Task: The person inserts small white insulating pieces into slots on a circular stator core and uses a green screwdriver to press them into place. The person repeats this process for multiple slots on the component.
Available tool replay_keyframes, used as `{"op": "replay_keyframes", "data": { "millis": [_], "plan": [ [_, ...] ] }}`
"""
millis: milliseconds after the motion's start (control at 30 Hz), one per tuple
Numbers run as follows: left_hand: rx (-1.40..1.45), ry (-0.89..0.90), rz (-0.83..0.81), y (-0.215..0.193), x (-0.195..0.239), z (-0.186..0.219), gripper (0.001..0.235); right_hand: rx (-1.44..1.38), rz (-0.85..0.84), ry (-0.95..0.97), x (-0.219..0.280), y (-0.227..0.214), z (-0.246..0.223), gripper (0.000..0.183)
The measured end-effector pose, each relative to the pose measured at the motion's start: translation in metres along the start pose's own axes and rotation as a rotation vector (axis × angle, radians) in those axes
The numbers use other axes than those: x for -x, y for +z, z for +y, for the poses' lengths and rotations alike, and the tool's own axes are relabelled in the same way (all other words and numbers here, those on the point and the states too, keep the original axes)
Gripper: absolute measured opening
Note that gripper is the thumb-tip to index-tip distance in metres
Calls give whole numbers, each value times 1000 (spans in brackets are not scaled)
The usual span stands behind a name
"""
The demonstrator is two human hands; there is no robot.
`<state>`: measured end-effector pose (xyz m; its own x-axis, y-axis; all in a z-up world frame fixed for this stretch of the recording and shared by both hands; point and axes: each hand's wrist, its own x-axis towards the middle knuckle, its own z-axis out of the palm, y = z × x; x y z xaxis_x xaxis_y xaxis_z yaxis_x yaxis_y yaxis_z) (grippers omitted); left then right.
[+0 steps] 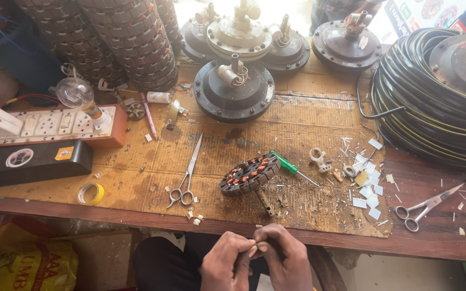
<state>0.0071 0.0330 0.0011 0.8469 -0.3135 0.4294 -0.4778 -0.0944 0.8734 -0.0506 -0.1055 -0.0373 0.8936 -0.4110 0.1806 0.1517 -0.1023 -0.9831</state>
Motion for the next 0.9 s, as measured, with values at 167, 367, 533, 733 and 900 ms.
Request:
{"op": "replay_keyframes", "data": {
  "millis": [167, 367, 533, 733, 900],
  "plan": [
    [167, -322, -167, -21, -11, 14, 8, -66, -91, -163, -2, -12, 1, 18],
    [-100, 32, -169, -34, -23, 17, 10, -174, -164, 203, -11, -9, -6, 17],
    [40, 98, -359, -45, -23, 17, 22, -567, -313, 344, -12, -15, -14, 15],
    [112, 205, -469, -47, -22, 15, 23, -607, -509, 502, -11, -40, -20, 22],
    [-122, 280, -451, -46, -28, 20, 18, -703, -547, 596, -18, -30, -23, 25]
  ]
}}
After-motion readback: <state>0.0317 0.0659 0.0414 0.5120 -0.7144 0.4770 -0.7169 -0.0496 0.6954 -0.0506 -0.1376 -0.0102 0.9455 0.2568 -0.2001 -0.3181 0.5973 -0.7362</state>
